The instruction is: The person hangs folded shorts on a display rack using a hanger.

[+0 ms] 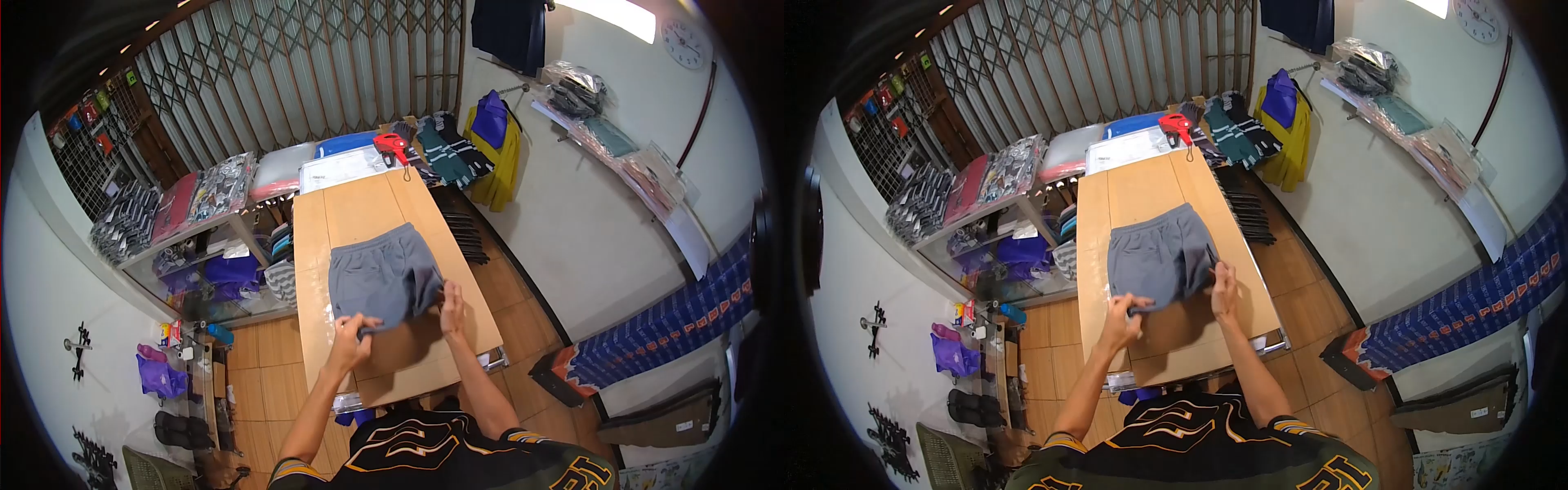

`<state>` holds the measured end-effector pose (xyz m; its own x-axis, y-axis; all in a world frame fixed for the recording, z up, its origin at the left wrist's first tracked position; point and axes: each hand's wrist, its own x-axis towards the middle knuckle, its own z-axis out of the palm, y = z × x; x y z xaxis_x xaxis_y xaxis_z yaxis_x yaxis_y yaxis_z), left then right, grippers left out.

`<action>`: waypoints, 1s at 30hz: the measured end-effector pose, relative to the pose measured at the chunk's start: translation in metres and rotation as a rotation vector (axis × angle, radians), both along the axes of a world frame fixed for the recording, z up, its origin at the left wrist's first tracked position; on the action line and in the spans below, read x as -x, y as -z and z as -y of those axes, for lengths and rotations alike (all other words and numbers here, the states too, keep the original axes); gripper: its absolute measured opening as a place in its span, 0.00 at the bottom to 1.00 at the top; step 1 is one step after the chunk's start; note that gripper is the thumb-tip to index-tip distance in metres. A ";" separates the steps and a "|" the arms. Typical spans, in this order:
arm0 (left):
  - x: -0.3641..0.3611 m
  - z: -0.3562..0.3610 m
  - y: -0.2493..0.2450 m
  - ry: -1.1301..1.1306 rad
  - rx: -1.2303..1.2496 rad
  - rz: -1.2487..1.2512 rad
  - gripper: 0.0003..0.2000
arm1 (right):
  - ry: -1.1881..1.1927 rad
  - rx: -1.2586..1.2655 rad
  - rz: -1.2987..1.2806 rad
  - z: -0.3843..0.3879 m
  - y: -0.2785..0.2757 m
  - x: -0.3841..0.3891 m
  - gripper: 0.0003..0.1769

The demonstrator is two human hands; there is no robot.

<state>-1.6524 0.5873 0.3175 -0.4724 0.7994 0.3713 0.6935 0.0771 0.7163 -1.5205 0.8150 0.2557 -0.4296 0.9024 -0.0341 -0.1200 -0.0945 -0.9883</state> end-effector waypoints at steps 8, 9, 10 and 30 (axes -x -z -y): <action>-0.065 0.058 0.013 0.088 0.133 0.135 0.09 | -0.357 -0.004 0.349 0.026 0.000 -0.097 0.38; -0.070 0.063 0.017 0.078 0.132 0.156 0.10 | -0.371 -0.092 0.382 0.031 0.005 -0.108 0.38; -0.071 0.065 0.021 0.088 0.122 0.257 0.10 | -0.376 -0.091 0.384 0.031 0.016 -0.119 0.38; -0.128 0.023 0.064 -0.348 0.392 -0.304 0.35 | -0.348 -1.086 0.910 0.100 -0.011 -0.088 0.38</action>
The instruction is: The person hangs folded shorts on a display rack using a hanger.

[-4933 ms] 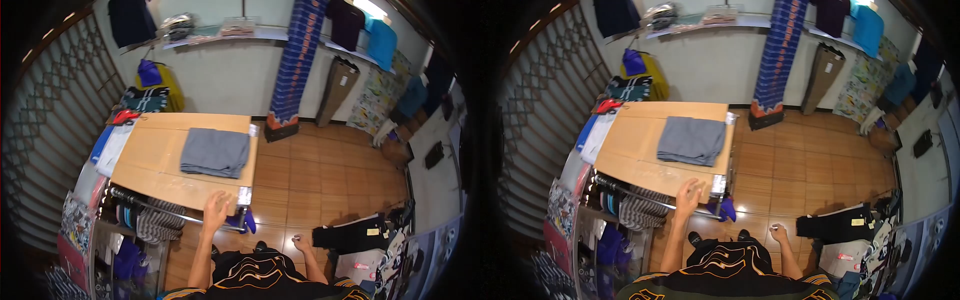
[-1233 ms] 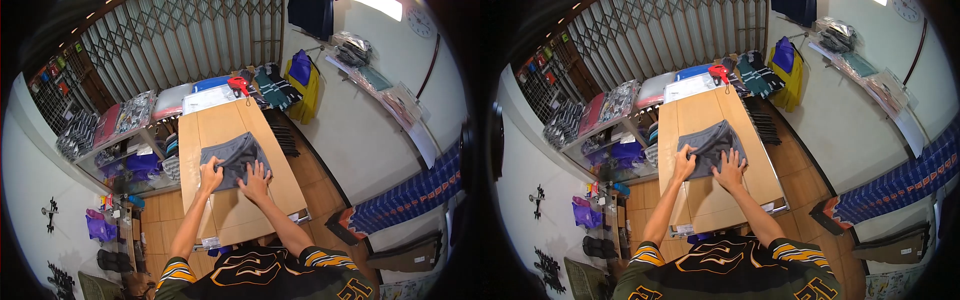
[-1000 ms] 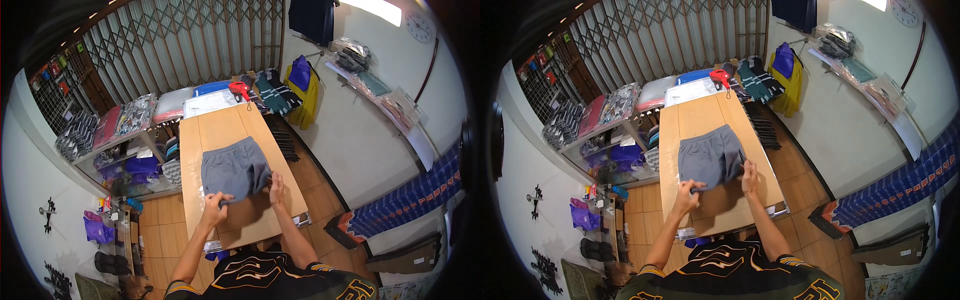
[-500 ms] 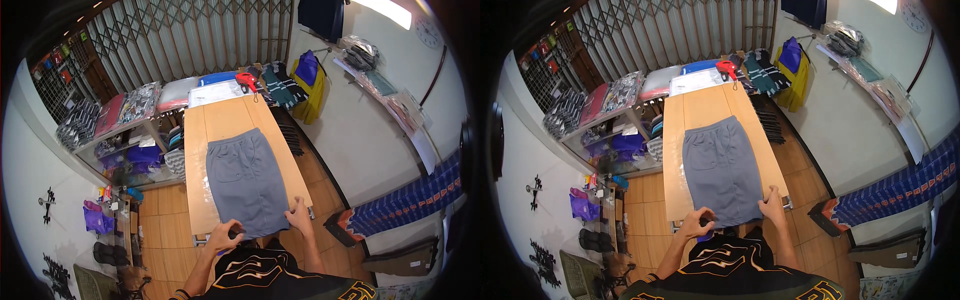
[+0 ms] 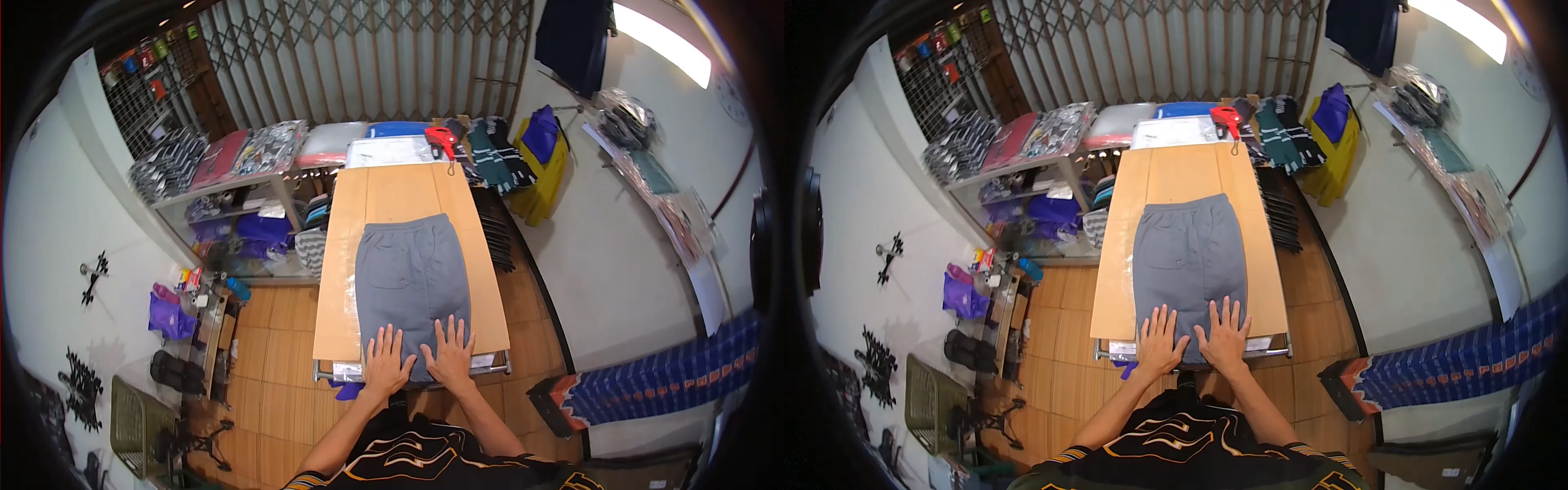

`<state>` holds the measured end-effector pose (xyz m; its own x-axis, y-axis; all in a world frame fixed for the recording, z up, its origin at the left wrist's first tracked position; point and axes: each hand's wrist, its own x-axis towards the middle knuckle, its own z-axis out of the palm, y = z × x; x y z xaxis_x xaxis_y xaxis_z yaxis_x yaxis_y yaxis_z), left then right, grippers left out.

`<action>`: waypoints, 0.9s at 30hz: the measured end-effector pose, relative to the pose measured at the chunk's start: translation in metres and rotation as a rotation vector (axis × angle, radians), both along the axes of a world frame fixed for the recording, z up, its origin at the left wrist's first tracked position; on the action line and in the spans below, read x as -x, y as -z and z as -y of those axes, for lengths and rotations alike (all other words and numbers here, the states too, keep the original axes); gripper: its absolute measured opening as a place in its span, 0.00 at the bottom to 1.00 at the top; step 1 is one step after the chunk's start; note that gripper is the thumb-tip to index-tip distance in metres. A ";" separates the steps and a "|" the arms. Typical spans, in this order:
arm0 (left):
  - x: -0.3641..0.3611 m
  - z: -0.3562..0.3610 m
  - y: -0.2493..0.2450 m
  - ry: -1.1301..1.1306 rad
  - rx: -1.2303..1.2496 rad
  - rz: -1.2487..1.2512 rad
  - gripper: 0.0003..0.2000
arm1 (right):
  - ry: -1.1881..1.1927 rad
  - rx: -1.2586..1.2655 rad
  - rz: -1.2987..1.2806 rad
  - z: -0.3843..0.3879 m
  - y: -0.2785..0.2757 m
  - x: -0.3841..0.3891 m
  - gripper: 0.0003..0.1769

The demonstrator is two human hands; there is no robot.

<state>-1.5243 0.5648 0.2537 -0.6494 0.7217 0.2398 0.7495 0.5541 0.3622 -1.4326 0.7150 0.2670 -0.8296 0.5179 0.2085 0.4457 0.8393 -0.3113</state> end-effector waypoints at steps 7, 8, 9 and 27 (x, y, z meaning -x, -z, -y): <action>-0.005 0.001 -0.001 -0.034 -0.013 -0.011 0.34 | -0.014 -0.008 -0.036 0.001 0.003 -0.002 0.38; -0.007 0.000 -0.001 -0.051 -0.032 0.010 0.34 | -0.014 -0.005 -0.043 0.000 0.002 -0.002 0.38; -0.010 0.001 -0.001 -0.069 -0.053 0.029 0.33 | -0.015 -0.004 -0.053 0.000 0.001 -0.002 0.38; -0.112 0.316 0.041 -0.704 -0.615 0.703 0.13 | -0.944 0.612 -0.092 0.257 0.026 0.047 0.15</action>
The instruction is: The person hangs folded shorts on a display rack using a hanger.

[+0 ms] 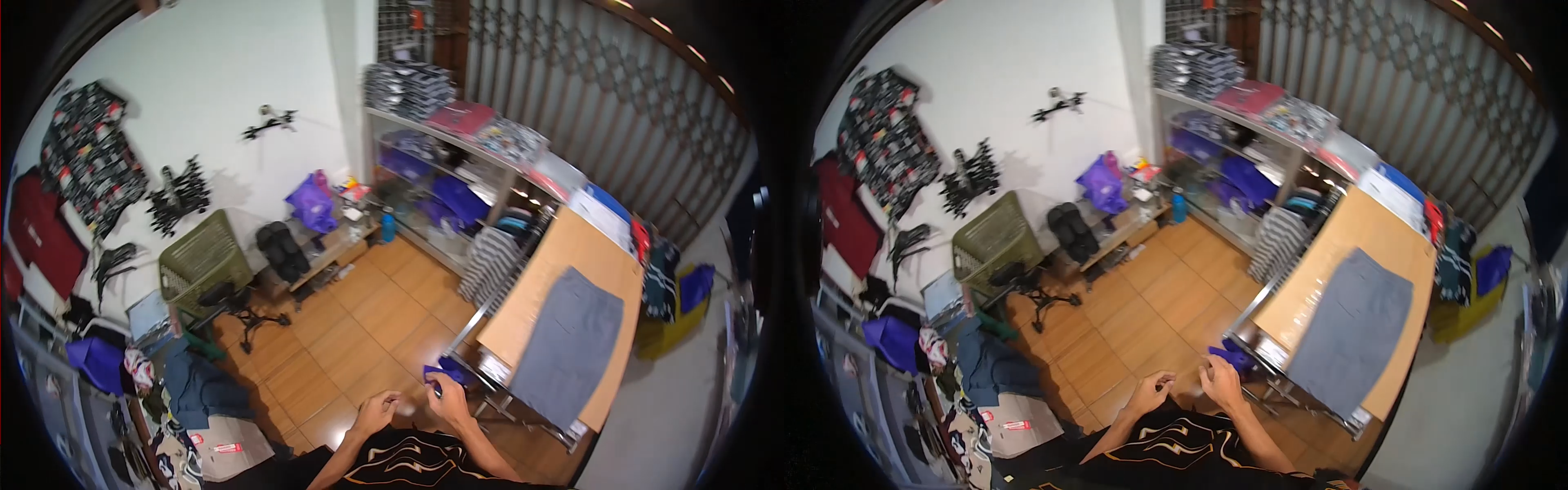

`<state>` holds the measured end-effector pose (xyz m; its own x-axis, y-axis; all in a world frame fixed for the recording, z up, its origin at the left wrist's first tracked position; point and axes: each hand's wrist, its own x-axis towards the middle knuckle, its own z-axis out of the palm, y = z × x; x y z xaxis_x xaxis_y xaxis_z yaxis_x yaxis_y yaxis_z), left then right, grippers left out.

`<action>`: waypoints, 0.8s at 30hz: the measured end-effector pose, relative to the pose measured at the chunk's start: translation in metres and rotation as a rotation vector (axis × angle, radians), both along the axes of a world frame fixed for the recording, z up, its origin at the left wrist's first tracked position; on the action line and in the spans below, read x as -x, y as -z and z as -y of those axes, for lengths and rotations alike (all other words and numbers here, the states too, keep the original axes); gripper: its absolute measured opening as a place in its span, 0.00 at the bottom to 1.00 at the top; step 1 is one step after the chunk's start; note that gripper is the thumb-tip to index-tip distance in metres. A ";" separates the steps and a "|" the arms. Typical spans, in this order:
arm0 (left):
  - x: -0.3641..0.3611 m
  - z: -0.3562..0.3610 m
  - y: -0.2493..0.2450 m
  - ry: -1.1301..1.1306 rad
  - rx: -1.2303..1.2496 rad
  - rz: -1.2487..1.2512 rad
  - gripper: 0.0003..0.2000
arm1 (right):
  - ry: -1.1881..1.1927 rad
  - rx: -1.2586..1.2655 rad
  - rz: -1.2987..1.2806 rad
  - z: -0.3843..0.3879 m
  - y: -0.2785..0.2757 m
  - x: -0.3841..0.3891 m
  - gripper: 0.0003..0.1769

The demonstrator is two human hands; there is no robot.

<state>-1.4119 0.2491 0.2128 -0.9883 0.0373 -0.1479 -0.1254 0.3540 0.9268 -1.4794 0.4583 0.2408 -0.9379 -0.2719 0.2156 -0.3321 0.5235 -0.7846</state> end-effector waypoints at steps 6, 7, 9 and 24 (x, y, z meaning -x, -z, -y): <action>0.008 0.128 0.007 -0.293 0.009 -0.120 0.14 | -0.272 -0.061 0.307 0.094 0.087 0.062 0.16; 0.011 0.146 0.002 -0.315 0.046 -0.126 0.14 | -0.281 -0.044 0.277 0.106 0.104 0.070 0.16; 0.013 0.176 -0.006 -0.370 0.088 -0.131 0.14 | -0.288 -0.054 0.306 0.129 0.119 0.082 0.15; 0.061 0.319 0.005 -0.476 0.065 -0.067 0.15 | -0.426 -0.056 0.383 0.317 0.141 0.211 0.14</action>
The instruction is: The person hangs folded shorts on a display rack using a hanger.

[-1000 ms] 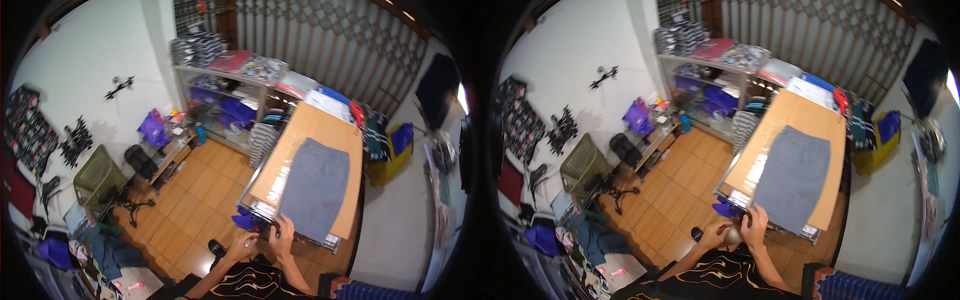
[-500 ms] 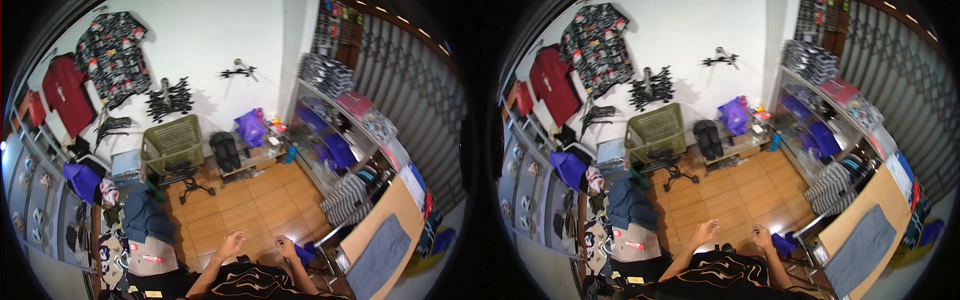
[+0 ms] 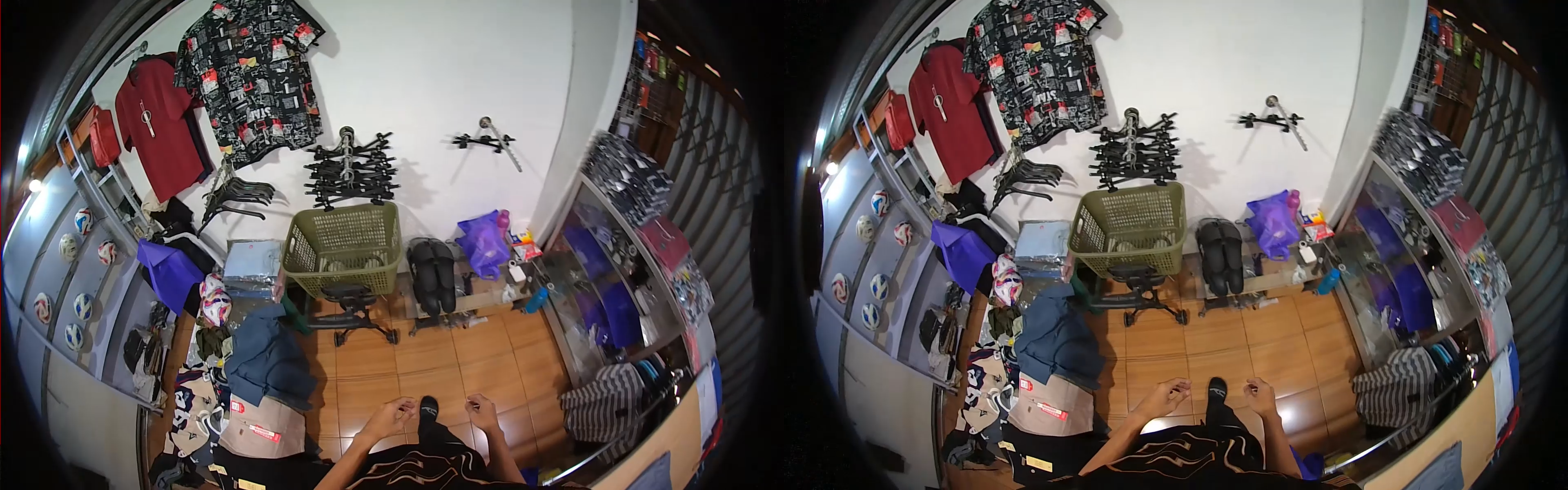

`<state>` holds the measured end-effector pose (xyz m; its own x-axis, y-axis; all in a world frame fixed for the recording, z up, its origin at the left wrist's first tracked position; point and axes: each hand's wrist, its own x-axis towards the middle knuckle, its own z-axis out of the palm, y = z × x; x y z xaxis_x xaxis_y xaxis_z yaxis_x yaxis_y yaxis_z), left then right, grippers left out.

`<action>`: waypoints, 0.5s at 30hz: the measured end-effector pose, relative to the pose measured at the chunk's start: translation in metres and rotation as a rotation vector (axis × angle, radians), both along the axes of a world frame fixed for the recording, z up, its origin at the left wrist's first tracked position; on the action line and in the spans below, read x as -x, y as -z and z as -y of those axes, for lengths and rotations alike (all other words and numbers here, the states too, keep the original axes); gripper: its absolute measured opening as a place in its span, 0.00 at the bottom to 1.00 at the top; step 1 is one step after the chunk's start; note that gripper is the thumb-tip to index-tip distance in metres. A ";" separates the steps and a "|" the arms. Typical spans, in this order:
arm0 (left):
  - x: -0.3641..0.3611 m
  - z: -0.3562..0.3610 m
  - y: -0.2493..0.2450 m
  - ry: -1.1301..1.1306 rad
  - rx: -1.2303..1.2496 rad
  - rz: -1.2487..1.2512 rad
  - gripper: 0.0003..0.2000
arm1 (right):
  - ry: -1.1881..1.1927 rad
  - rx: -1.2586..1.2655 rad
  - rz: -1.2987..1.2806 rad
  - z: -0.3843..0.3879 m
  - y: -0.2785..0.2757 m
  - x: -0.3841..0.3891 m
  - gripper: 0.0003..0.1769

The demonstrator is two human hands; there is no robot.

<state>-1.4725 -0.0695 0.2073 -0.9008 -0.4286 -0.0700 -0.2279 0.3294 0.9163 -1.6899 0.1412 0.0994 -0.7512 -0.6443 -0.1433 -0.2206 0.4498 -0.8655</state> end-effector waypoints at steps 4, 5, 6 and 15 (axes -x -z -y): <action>0.027 0.046 -0.004 -0.085 -0.017 0.089 0.17 | -0.079 0.051 0.000 0.075 -0.012 0.057 0.15; 0.034 0.058 -0.008 -0.110 -0.036 0.081 0.17 | -0.091 0.053 0.000 0.097 -0.018 0.070 0.15; 0.043 0.068 -0.011 -0.122 -0.034 0.080 0.17 | -0.119 0.089 0.013 0.120 -0.024 0.084 0.15; 0.081 0.168 -0.017 -0.449 0.000 -0.081 0.15 | -0.424 0.136 -0.039 0.313 -0.071 0.192 0.16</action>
